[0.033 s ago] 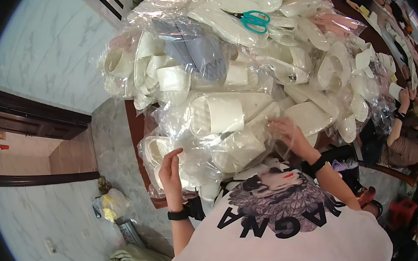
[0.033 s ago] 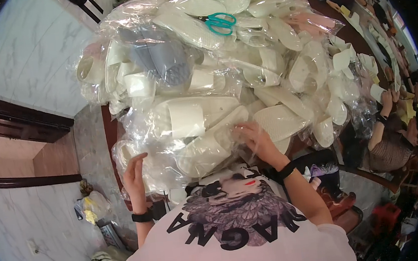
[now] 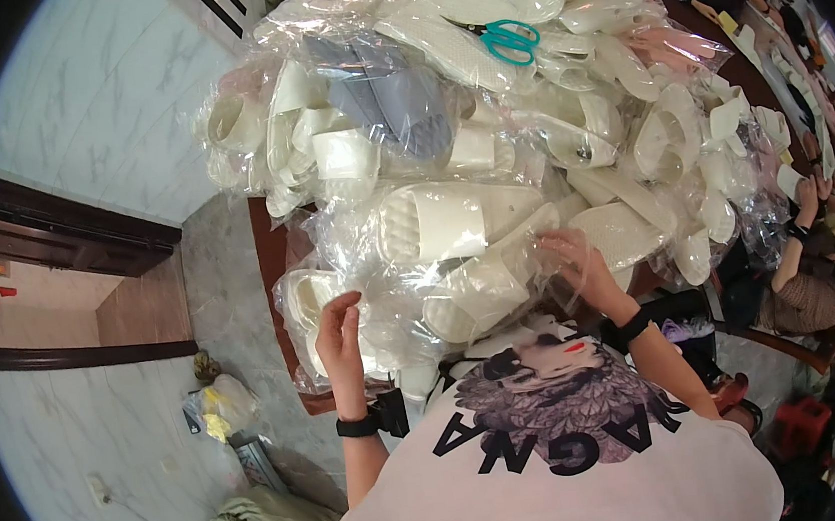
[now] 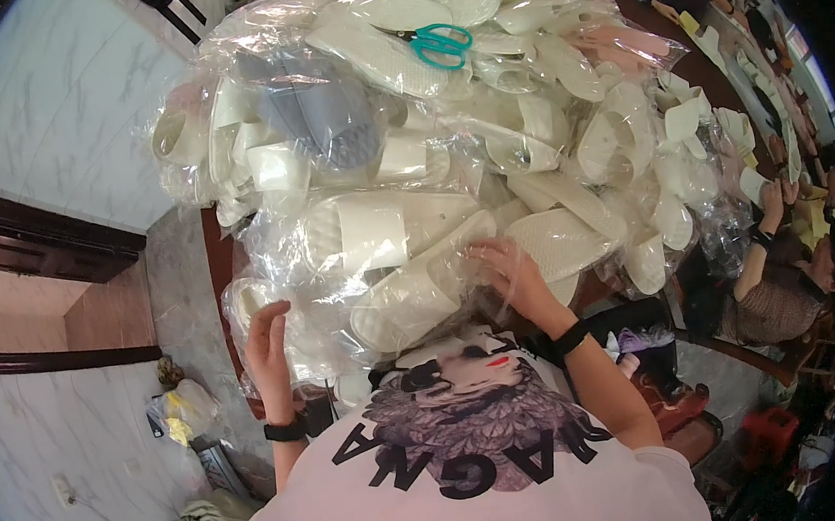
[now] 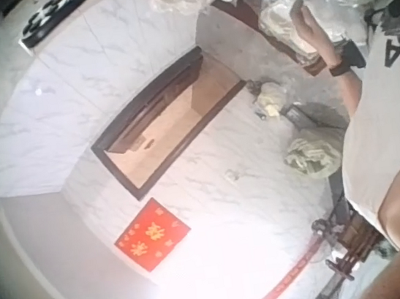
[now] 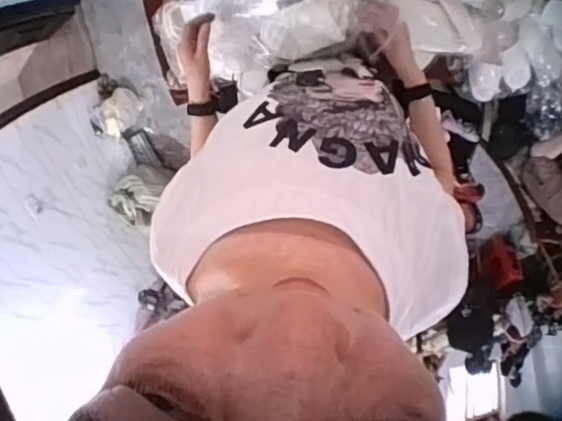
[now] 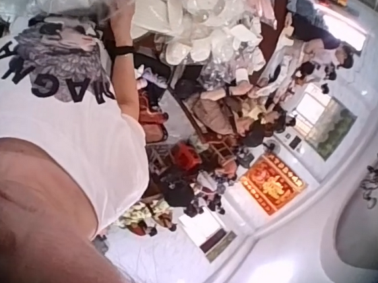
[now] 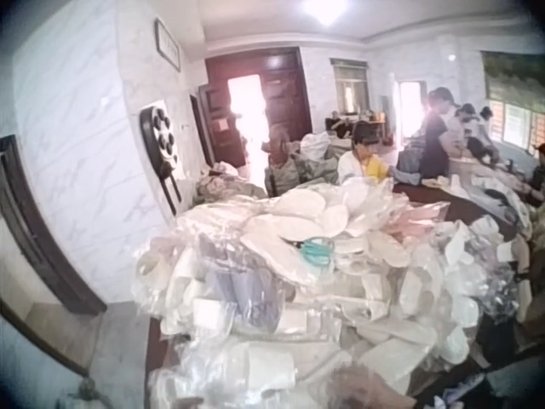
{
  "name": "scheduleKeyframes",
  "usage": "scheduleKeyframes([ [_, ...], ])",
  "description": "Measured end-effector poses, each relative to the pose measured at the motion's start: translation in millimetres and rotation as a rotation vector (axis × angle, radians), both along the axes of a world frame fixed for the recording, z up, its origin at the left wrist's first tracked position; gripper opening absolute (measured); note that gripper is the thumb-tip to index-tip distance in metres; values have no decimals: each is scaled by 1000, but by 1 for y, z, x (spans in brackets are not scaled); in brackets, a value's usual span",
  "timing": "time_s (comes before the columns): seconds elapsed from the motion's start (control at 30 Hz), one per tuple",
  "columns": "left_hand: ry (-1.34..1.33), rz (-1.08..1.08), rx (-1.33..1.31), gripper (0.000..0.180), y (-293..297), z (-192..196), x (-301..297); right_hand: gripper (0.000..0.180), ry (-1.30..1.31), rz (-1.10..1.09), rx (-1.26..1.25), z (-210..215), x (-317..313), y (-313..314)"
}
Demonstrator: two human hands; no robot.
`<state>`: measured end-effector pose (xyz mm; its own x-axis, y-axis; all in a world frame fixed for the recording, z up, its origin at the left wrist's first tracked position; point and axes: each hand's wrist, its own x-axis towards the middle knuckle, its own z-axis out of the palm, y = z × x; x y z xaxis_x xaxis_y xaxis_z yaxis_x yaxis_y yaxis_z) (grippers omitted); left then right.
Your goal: Trimming and sorting slipper or shoe upper components in a factory finishing area.
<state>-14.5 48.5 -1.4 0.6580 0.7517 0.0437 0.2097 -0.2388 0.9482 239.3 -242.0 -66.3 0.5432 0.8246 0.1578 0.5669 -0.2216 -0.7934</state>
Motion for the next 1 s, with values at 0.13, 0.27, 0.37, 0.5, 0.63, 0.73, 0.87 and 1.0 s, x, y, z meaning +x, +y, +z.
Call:
scheduleKeyframes([
  [0.13,41,148,340,35,-16,10,26,45,-94,-138,46,16,7,21],
  [0.27,135,207,184,34,-10,9,38,44,-97,-163,54,12,8,31],
  [0.37,131,105,-34,23,4,2,44,43,-225,-45,-23,13,12,32],
  [0.5,76,203,588,12,4,-4,49,46,-279,8,-57,33,4,31],
  [0.63,86,276,750,12,9,-13,50,51,-135,47,-154,26,-5,25],
  [0.73,38,239,637,11,15,-20,45,53,-219,122,-50,31,-13,36],
  [0.87,59,164,247,18,14,-12,48,51,253,180,91,25,-8,49],
  [1.0,-115,218,135,38,13,-24,47,49,922,194,-1,39,-8,62],
])
